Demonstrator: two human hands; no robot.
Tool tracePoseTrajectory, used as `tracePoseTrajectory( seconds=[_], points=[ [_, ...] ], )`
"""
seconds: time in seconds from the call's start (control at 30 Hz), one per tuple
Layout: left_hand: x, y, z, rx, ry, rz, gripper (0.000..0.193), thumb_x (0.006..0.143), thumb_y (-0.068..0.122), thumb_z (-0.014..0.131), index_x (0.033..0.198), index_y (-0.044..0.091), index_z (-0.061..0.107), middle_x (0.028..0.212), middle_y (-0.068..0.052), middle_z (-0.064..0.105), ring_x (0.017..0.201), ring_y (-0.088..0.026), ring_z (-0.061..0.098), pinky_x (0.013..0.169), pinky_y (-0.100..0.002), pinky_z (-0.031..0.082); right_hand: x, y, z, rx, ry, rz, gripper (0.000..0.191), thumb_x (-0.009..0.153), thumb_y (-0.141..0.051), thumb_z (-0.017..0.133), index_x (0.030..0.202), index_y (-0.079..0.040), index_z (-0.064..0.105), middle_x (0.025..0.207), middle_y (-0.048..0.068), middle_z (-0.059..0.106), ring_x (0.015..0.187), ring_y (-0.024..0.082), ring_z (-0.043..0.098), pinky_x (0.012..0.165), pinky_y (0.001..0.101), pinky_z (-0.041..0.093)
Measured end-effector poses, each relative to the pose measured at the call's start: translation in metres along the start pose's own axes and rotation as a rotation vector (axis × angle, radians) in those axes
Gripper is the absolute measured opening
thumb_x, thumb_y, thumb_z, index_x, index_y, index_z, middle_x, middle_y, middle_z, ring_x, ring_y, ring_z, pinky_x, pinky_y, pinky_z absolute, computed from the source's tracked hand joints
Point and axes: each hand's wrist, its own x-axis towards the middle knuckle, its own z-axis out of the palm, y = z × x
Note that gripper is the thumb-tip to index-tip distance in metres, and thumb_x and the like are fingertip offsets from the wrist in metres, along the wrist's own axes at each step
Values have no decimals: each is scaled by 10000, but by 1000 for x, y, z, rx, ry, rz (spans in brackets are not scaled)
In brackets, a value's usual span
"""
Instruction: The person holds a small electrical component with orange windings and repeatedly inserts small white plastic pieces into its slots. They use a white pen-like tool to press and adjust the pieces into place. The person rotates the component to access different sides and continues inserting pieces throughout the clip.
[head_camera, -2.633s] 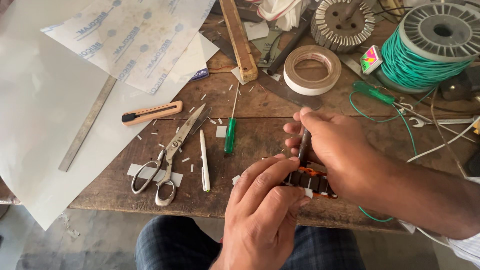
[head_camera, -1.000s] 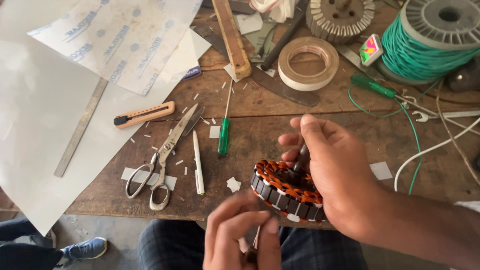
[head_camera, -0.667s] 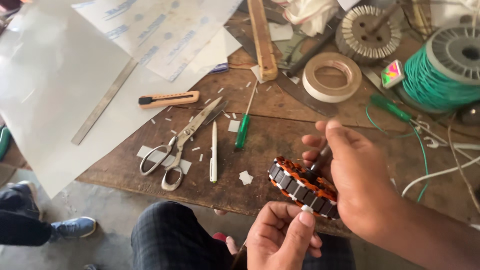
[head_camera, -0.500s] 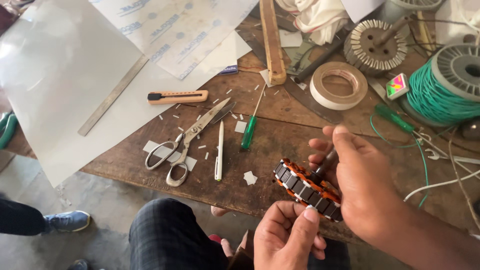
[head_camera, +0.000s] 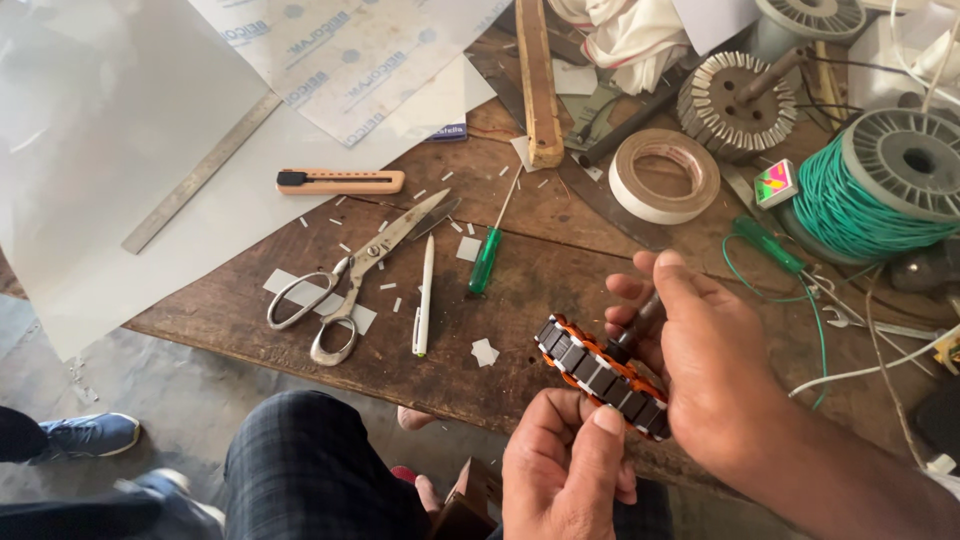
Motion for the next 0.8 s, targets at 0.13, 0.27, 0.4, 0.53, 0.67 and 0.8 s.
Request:
tracePoseTrajectory(
  seconds=[0.13, 0.27, 0.4, 0.53, 0.67, 0.8],
  points=[
    [1, 0, -1, -34, -6, -3, 157, 932, 87, 691, 904, -25, 585, 683, -58, 621, 501, -96, 548, 460, -247, 461, 3, 3, -2, 19, -22, -16, 261, 1022, -303, 517, 1142, -94, 617, 1003, 65, 703, 766, 170, 592, 675, 344, 533],
    [3, 11, -3, -7, -95, -36, 191, 943, 104, 717, 915, -35, 589, 699, -66, 625, 551, -102, 582, 504, -251, 486, 7, 3, -4, 44, -50, -40, 264, 1018, -300, 531, 1146, -86, 618, 995, 70, 702, 768, 178, 595, 684, 352, 543],
    [0, 36, -1, 339, -54, 127, 200, 889, 137, 784, 954, -5, 660, 810, -67, 703, 700, -129, 681, 642, -267, 562, 8, -3, -5, 1, -5, 34, 272, 1007, -322, 529, 1152, -108, 613, 989, 53, 697, 772, 178, 590, 686, 364, 538],
    [1, 74, 1, 1084, -95, 982, 219, 785, 130, 837, 983, 137, 745, 1187, -127, 685, 1008, -262, 643, 873, -367, 541, 5, -6, -6, 0, -1, 43, 284, 1009, -326, 523, 1158, -98, 600, 991, 52, 694, 788, 184, 602, 710, 367, 548],
    [21, 105, 1, 1086, -491, 1122, 250, 798, 73, 806, 1005, 88, 666, 1319, -158, 599, 1317, -368, 575, 1075, -465, 512, 1, -9, -2, -27, 0, 75, 298, 1009, -348, 506, 1178, -118, 594, 991, 36, 681, 795, 170, 596, 717, 362, 529],
    [32, 114, 3, 1092, -677, 1003, 244, 893, 59, 809, 1077, 85, 650, 1361, -81, 625, 1376, -307, 603, 1128, -418, 542, -2, -13, 0, -10, -17, 84, 308, 1010, -342, 496, 1182, -106, 592, 990, 33, 675, 797, 162, 598, 718, 355, 533]
  ],
)
